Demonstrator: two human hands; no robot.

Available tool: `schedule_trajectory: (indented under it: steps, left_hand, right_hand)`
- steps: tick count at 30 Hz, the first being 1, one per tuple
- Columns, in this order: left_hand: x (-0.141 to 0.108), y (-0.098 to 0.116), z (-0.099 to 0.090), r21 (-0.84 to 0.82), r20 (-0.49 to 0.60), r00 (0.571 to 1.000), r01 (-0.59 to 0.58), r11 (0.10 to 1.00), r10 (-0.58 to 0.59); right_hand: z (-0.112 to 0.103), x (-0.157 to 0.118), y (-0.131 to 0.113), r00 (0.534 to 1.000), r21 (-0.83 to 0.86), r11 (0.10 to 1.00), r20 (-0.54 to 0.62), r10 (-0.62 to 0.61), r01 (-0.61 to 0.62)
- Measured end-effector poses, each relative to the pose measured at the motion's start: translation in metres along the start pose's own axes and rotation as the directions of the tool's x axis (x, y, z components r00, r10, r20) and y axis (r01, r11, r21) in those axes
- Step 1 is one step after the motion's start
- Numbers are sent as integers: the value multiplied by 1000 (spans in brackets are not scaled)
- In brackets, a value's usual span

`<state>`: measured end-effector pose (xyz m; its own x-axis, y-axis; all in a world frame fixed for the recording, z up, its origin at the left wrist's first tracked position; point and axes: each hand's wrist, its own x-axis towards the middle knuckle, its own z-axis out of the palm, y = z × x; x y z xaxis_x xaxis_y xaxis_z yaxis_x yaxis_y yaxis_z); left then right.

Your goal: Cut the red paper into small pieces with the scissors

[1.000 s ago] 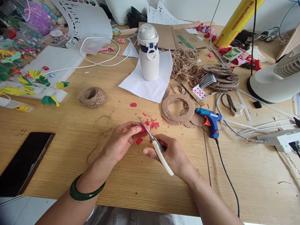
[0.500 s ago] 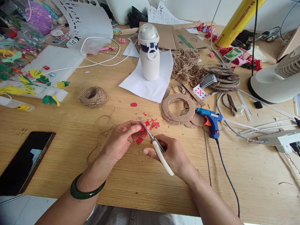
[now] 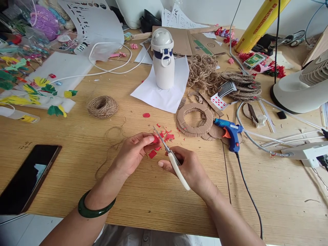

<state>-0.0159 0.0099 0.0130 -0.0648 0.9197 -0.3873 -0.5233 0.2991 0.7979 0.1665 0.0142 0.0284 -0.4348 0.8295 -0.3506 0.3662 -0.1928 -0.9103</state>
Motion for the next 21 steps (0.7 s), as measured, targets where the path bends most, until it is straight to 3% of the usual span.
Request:
schedule_trajectory:
  steps: [8, 14, 21]
  left_hand:
    - [-5, -14, 6, -5, -46, 998, 39, 999, -39]
    - [-12, -27, 13, 62, 9, 1000, 9, 998, -10]
    - [-12, -25, 12, 38, 54, 997, 47, 998, -49]
  right_hand:
    - [7, 5, -2, 967, 267, 957, -251, -47, 116]
    - [14, 6, 0, 968, 335, 936, -252, -18, 105]
    - [12, 7, 1, 970, 406, 908, -243, -5, 106]
